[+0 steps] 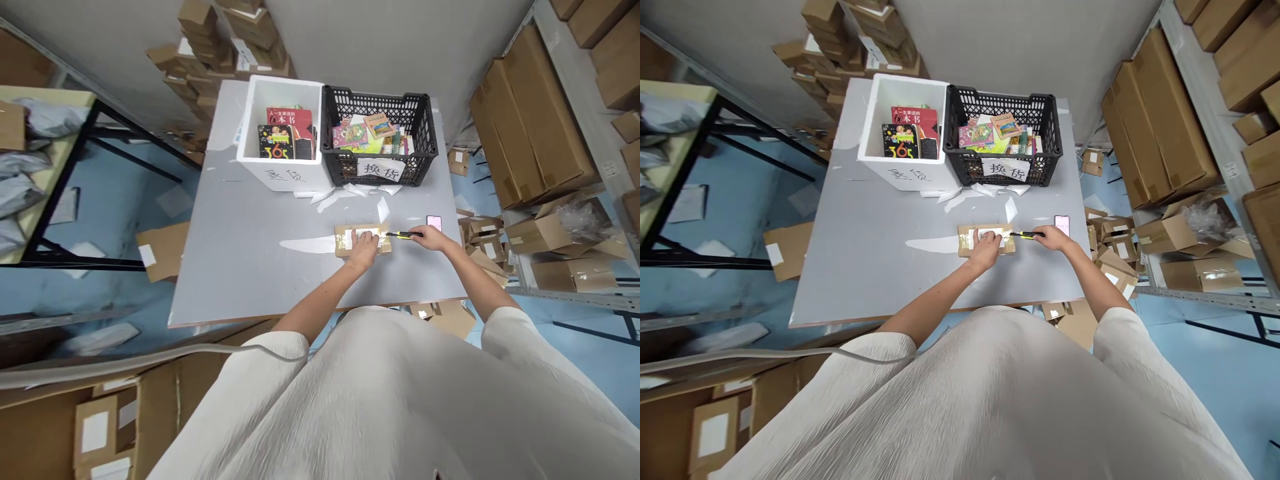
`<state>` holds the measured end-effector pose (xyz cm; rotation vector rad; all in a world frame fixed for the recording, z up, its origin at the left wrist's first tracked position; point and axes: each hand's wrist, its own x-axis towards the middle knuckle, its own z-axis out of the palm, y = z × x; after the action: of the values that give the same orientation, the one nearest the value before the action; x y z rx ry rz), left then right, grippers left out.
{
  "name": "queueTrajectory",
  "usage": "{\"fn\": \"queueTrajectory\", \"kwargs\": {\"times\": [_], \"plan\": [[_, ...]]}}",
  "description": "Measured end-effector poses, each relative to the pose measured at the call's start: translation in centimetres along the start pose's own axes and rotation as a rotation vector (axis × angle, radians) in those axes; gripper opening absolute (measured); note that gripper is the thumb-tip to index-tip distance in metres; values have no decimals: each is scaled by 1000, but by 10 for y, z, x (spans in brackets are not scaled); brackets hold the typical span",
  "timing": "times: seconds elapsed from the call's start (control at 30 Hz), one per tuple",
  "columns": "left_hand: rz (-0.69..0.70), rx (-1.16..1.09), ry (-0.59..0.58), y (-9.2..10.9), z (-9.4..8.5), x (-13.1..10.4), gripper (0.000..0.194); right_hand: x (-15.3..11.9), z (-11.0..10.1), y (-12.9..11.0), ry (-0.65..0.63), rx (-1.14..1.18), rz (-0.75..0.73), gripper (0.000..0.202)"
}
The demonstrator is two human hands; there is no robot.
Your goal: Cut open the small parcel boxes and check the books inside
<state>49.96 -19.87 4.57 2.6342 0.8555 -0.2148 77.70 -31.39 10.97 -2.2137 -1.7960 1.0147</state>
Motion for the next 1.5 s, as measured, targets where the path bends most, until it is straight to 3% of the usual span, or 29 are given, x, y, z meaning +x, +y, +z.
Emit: {"fn": "queueTrajectory", "kwargs": {"times": [0.37, 0.7, 1.13, 1.33, 1.5], "plan": [[10, 23, 16, -7, 2, -3, 62, 39, -9, -22, -92, -353, -51, 44], [0, -15, -5, -9, 2, 2, 52, 19, 10, 3, -165, 0, -3, 39], [10, -28, -3, -8, 1, 0, 53, 1, 32, 20, -118, 160, 41, 40], [32, 8, -2, -7, 0, 2, 55, 5, 47, 15, -80, 223, 46, 39], [37, -3, 7, -6, 0, 1, 57, 10, 47, 8, -68, 170, 19, 41]]}}
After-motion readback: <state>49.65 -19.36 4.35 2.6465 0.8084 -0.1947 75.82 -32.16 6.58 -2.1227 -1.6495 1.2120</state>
